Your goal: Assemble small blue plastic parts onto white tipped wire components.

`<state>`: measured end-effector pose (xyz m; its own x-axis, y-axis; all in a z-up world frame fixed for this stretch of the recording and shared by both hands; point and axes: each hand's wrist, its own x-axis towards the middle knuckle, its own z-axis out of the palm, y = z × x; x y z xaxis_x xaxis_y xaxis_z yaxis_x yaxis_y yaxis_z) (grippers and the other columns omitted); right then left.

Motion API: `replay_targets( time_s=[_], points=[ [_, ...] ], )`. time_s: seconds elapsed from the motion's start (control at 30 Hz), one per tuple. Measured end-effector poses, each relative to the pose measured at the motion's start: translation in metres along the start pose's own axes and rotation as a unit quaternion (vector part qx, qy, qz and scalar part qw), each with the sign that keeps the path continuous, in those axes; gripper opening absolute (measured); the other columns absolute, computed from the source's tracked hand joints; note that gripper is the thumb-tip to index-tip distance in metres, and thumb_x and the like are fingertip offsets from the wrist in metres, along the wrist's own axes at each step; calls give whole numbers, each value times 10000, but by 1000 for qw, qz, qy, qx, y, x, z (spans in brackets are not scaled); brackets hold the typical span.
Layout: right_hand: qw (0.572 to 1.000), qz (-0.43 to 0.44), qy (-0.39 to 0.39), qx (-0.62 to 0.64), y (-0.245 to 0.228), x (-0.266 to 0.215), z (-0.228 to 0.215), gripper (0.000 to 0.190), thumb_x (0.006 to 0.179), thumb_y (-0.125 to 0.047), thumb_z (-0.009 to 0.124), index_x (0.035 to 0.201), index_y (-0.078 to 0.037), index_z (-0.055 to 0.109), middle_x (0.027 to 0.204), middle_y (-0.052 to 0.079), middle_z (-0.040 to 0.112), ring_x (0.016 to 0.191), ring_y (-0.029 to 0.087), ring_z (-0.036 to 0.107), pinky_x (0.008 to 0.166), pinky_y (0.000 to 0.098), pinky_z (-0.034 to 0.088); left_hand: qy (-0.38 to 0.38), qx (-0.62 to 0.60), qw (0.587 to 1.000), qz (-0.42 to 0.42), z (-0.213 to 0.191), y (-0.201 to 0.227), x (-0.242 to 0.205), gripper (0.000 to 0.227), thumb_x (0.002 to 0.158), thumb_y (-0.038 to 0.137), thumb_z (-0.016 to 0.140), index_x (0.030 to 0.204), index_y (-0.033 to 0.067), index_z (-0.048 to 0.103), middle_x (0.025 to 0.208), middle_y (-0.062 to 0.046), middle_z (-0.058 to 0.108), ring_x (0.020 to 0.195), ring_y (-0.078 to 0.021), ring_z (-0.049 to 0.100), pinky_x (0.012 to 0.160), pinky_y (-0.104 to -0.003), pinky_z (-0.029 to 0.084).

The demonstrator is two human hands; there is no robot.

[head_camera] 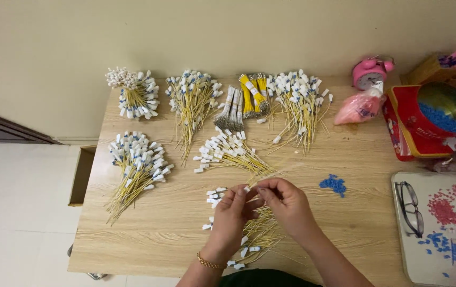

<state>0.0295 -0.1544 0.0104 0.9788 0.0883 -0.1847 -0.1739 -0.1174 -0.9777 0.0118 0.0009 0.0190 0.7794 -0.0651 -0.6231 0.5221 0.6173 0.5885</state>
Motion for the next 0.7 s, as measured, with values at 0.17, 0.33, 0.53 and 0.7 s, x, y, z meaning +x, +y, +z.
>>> replay_targets(
  time_s=[0.17,0.33,0.53,0.7],
  points=[
    [994,-80,-1,-72,0,-4,8,132,904,-70,701,1028,-58,747,881,20,715,692,95,633,616,225,525,-12,86,994,63,-6,-20,1,184,1045,121,552,1130,1,662,951,-128,712,826,-188,666,735,-320,570],
    [995,-79,27,-48,17,-8,9,120,908,-61,697,1018,-50,744,807,1,681,646,69,550,571,218,476,-30,158,982,99,-9,-23,-1,171,994,106,638,1122,-1,673,958,-99,730,868,-146,690,764,-288,574],
    [994,-96,22,-43,7,-11,13,179,902,-27,693,1066,-29,764,937,22,681,698,84,577,606,213,487,-15,168,974,152,-12,-26,2,168,975,57,646,1101,-17,729,943,-92,754,845,-134,677,766,-275,554],
    [982,-151,0,-114,6,-10,13,235,888,-8,677,1115,-39,729,949,30,696,732,96,643,639,215,549,-9,186,972,144,-11,-22,4,136,1016,43,587,1057,-14,703,854,-59,658,743,-121,558,699,-260,510]
  ],
)
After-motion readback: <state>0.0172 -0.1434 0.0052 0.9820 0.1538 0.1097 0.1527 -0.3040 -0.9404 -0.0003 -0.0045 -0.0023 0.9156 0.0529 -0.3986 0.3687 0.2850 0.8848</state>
